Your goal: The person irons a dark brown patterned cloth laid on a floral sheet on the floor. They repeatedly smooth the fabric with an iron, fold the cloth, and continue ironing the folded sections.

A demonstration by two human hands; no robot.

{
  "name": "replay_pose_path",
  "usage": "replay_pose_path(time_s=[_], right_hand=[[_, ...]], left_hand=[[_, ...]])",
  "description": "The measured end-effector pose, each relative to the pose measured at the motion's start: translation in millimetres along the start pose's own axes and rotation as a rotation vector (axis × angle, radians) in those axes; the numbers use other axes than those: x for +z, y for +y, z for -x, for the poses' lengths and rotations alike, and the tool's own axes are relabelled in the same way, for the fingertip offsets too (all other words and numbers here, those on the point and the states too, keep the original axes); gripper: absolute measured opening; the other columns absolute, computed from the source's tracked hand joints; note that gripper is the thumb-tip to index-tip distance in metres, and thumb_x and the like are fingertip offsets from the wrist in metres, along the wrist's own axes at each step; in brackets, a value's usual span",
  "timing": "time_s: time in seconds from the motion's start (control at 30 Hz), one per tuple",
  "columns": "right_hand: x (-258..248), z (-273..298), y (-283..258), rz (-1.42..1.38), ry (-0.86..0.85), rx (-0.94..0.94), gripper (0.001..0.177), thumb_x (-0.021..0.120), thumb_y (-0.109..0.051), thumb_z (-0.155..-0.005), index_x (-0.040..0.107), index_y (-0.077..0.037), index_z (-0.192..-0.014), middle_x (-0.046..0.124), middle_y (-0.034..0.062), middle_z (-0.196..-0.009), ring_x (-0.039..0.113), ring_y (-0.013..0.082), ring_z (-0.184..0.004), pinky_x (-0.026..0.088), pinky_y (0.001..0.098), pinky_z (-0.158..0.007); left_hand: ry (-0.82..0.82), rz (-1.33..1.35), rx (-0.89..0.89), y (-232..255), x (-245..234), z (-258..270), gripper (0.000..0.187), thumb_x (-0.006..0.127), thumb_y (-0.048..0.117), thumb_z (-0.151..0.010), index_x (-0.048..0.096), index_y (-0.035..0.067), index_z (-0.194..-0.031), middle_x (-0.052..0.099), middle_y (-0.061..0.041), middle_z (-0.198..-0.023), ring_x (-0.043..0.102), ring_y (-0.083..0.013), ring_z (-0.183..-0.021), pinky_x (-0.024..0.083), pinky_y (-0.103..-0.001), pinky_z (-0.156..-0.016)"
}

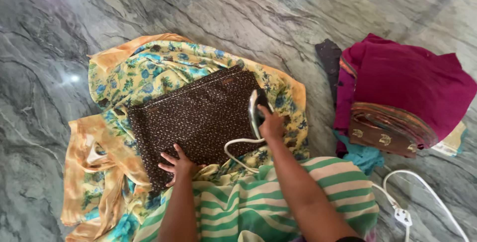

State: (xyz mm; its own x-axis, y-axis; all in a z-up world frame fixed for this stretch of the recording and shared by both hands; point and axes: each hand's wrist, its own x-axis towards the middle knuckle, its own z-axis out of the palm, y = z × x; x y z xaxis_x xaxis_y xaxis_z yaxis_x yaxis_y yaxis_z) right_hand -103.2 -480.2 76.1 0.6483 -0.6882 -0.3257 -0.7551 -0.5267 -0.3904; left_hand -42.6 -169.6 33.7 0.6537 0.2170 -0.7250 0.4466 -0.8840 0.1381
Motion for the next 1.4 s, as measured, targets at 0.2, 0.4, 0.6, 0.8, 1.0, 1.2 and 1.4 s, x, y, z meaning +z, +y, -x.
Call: replay_pose_path(time_s=[0.2,0.4,0.6,0.8,1.0,1.2,1.4], right_hand=[[6,15,-10,0.033,0.073,-0.057,0.077,0.073,-0.006,-0.091,0.046,-0.05,-0.149,0.051,0.0183,-0.141,0.044,0.0464,-0.133,0.044,0.0746,-0.097],[72,72,-71,-0.256,0.017,-0.587,0.05,0.06,-0.02,-0.091,0.061,-0.051,-0.13,0.05,0.0111,-0.155,0.06,0.0319,-0.124,0.064,0.0491,-0.086],[110,82,-124,0.056,-0.049,-0.853,0.04,0.076,-0.028,-0.097,0.068,-0.05,-0.128,0.051,0.0087,-0.15,0.054,0.0342,-0.119,0.042,0.0617,-0.096],[84,18,-132,0.044,-0.072,-0.602,0.06,0.084,-0.028,-0.078,0.063,-0.049,-0.13,0.047,-0.0064,-0.158,0.054,0.0313,-0.122,0.046,0.0543,-0.098],[46,-53,-98,-0.007,0.089,-0.423,0.057,0.083,-0.027,-0.086,0.063,-0.053,-0.133,0.048,-0.002,-0.159,0.056,0.0309,-0.124,0.045,0.0594,-0.103],[3,-97,-49,-0.008,0.082,-0.177,0.085,0.085,-0.012,-0.077,0.051,-0.054,-0.144,0.051,0.0149,-0.143,0.045,0.0443,-0.133,0.044,0.0669,-0.102],[-3,-96,-34,-0.029,0.095,-0.16,0.09,0.085,-0.01,-0.075,0.048,-0.051,-0.146,0.052,0.0169,-0.139,0.047,0.0452,-0.131,0.045,0.0691,-0.099]], left_hand=[[0.01,-0.052,0.018,3,-8,8,0.152,0.096,0.051,-0.067,-0.026,0.048,-0.158,-0.047,-0.01,-0.163,-0.03,-0.0467,-0.152,0.022,-0.089,-0.102],[0.008,-0.036,0.031,5,-9,7,0.156,0.098,0.051,-0.065,-0.027,0.046,-0.158,-0.047,-0.012,-0.162,-0.031,-0.0493,-0.151,0.021,-0.089,-0.102],[0.015,0.023,0.037,2,-4,-5,0.148,0.096,0.054,-0.065,-0.02,0.046,-0.157,-0.045,-0.009,-0.163,-0.031,-0.048,-0.152,0.018,-0.091,-0.103],[-0.024,0.004,-0.01,5,-3,-7,0.153,0.097,0.045,-0.068,-0.027,0.049,-0.157,-0.049,-0.009,-0.161,-0.031,-0.045,-0.152,0.019,-0.088,-0.104],[-0.075,-0.029,-0.051,11,-12,0,0.152,0.096,0.048,-0.069,-0.029,0.049,-0.156,-0.05,-0.008,-0.16,-0.033,-0.0458,-0.151,0.022,-0.088,-0.104],[-0.074,-0.053,-0.045,11,-12,-1,0.153,0.096,0.05,-0.068,-0.029,0.049,-0.156,-0.05,-0.008,-0.16,-0.033,-0.0466,-0.151,0.022,-0.087,-0.105],[-0.059,-0.059,-0.082,14,-11,0,0.155,0.096,0.051,-0.067,-0.031,0.05,-0.154,-0.051,-0.01,-0.16,-0.03,-0.0467,-0.152,0.024,-0.086,-0.104]])
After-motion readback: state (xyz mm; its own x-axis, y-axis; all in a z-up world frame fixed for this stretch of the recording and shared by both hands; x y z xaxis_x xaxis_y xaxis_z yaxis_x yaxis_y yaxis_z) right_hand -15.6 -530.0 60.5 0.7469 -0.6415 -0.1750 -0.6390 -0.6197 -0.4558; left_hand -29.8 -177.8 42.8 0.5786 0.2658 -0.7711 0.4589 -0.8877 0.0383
